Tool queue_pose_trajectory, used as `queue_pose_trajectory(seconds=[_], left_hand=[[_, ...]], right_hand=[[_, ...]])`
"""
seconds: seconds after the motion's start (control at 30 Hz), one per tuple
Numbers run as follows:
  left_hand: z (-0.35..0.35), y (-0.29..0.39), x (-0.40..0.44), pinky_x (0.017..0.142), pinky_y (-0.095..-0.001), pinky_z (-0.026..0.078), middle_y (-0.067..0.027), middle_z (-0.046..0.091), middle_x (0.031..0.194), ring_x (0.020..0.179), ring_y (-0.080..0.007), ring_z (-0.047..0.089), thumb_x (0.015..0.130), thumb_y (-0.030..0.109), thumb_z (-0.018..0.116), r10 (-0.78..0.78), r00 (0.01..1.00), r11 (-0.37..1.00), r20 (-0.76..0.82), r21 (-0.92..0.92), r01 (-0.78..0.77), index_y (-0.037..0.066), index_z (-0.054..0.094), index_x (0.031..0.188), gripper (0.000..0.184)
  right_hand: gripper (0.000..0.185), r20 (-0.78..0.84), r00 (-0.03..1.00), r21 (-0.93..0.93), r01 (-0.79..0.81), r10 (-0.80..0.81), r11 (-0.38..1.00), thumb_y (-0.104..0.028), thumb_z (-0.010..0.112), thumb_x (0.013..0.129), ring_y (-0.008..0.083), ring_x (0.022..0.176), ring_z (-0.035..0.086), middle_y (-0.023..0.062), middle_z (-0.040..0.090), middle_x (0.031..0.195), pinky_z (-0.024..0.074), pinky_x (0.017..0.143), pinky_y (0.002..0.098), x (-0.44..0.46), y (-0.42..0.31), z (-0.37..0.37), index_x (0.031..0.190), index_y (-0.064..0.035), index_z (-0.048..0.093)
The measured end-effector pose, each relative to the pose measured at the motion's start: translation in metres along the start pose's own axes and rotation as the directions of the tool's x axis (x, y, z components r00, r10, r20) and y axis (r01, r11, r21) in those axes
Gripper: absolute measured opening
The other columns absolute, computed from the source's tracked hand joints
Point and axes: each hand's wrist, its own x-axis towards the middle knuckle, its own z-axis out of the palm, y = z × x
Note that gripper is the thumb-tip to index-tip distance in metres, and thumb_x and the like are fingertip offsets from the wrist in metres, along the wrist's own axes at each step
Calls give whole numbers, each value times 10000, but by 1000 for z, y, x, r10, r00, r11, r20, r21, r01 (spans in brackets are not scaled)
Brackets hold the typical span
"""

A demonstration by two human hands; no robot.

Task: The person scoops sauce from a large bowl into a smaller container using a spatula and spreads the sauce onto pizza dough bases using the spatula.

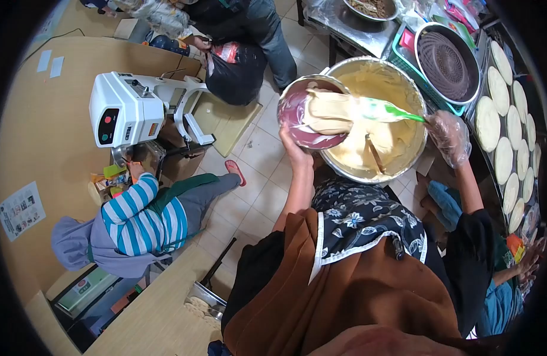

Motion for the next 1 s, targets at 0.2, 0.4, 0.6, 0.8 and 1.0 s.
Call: queue_pose_trajectory(seconds=[0.2,0.4,0.6,0.8,1.0], left_hand=[[-7,2,38,939,-415,393,-60,462,1238,1152,-231,448,829,489,415,82,991,980,-104,-173,-99,129,445,1212,527],[16,-12,62,973,-432,354,-62,452,1267,1173,-241,426,840,479,406,81,992,939,-96,-326,-109,119,440,1228,530],[16,-22,67,986,-454,347,-77,441,1270,1183,-258,414,808,498,442,-2,995,938,-102,-346,-34,107,420,1244,586],[14,-23,71,986,-448,337,-79,433,1254,1176,-250,405,796,507,475,-59,997,928,-53,-370,35,105,403,1234,599],[16,-17,67,979,-444,343,-75,434,1259,1179,-251,405,788,511,480,-64,996,945,-60,-324,42,108,400,1241,612]], right_hand=[[209,148,984,77,-109,96,991,-294,517,851,292,615,590,132,604,704,458,551,416,2,47,114,857,-105,606],[170,355,921,-392,-8,160,920,-240,535,791,288,652,623,148,622,718,480,564,400,59,45,234,789,-99,631],[134,528,831,11,-212,175,977,-183,574,701,300,683,633,157,637,749,484,589,398,70,29,298,726,-75,650],[209,609,789,123,-195,81,973,-280,572,724,330,693,622,166,638,756,480,623,416,86,-8,294,770,-95,660],[306,542,841,488,-312,-3,815,-372,548,784,318,709,610,158,638,771,475,660,390,67,-19,286,817,-91,665]])
